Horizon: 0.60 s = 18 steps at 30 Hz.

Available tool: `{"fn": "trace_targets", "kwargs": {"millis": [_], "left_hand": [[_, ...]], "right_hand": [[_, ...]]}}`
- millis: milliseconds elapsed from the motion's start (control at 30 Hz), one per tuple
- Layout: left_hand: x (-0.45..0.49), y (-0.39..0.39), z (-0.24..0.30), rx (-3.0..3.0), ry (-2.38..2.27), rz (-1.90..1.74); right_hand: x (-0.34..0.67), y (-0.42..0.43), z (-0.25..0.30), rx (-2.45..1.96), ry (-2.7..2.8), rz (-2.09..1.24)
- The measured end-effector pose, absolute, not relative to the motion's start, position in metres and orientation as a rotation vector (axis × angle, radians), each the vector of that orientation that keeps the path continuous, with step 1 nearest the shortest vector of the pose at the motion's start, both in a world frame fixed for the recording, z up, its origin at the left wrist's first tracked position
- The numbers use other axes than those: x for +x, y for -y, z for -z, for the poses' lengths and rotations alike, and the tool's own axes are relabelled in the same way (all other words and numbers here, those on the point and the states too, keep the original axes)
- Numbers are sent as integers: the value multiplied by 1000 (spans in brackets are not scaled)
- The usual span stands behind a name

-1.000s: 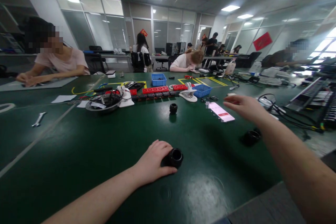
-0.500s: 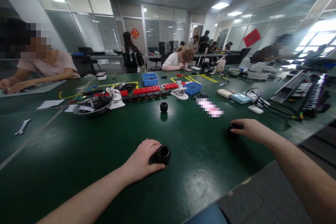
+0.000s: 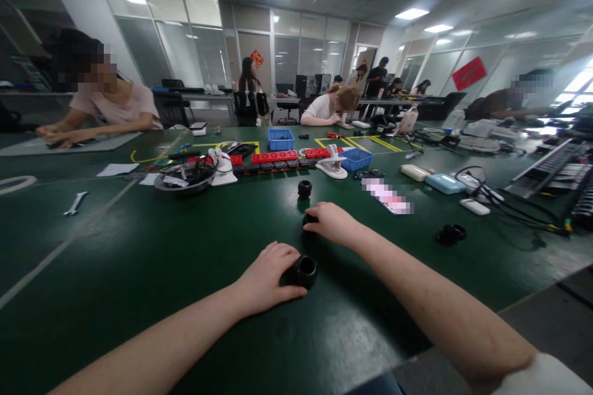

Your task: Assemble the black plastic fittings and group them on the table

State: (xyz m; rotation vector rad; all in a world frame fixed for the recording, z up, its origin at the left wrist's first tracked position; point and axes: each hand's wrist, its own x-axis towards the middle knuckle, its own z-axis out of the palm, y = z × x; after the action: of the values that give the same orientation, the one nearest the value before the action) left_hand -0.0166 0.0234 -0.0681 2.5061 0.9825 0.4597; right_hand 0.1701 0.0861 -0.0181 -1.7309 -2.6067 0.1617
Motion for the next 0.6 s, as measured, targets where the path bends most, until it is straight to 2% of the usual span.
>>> {"fn": "trace_targets", "kwargs": {"millis": [300, 600], "left_hand": [[-19, -26, 75, 2513, -1009, -472], [-20, -26, 75, 2516, -997, -476]], "right_hand": [[64, -127, 22, -1613, 2725, -172], [42, -150, 27, -1670, 2571, -142]]}}
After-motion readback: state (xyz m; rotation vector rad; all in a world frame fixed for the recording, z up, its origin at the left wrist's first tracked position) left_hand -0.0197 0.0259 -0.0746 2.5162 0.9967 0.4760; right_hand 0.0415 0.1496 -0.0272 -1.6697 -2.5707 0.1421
